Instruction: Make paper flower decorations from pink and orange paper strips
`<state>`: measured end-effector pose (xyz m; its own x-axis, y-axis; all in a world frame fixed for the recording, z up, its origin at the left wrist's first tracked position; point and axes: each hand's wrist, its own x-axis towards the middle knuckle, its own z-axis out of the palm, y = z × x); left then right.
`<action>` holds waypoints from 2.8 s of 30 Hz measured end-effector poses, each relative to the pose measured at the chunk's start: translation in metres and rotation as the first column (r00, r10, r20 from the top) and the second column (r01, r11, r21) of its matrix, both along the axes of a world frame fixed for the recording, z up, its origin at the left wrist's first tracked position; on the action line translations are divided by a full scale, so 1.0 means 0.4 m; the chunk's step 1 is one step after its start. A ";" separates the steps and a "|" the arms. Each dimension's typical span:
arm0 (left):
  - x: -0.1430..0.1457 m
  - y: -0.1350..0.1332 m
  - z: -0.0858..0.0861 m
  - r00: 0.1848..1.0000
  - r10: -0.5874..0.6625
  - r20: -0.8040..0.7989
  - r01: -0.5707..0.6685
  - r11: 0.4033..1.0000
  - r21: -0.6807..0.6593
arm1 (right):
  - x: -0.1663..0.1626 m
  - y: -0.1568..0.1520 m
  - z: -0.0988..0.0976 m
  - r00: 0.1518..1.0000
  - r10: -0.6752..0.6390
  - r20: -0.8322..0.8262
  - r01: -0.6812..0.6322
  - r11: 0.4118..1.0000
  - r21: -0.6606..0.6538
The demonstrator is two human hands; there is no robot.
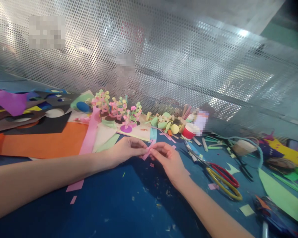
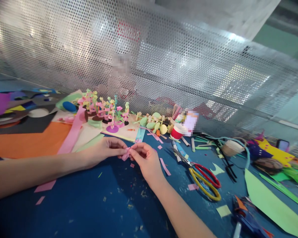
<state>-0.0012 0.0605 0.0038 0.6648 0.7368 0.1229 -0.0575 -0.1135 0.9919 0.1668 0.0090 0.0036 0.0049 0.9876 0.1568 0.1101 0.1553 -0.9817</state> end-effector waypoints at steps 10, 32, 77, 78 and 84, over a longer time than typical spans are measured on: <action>-0.002 0.012 -0.007 0.996 0.027 0.085 -0.016 0.991 -0.134 | -0.014 -0.016 -0.003 0.982 0.027 0.185 -0.054 0.989 0.140; -0.003 0.008 -0.006 0.995 0.032 0.090 -0.021 0.993 -0.118 | -0.012 -0.016 -0.006 0.996 -0.008 0.090 -0.005 0.991 0.134; 0.006 0.011 -0.020 0.996 0.028 -0.083 -0.019 0.994 0.108 | 0.016 0.004 -0.012 0.921 -0.138 0.364 0.022 0.951 0.307; 0.005 0.011 -0.021 0.996 0.036 -0.084 -0.025 0.992 0.121 | 0.016 0.003 -0.010 0.920 -0.136 0.368 0.020 0.953 0.302; 0.002 0.008 -0.020 0.990 0.104 -0.093 -0.089 0.984 0.152 | 0.007 0.003 -0.003 0.936 -0.111 0.335 0.037 0.975 0.220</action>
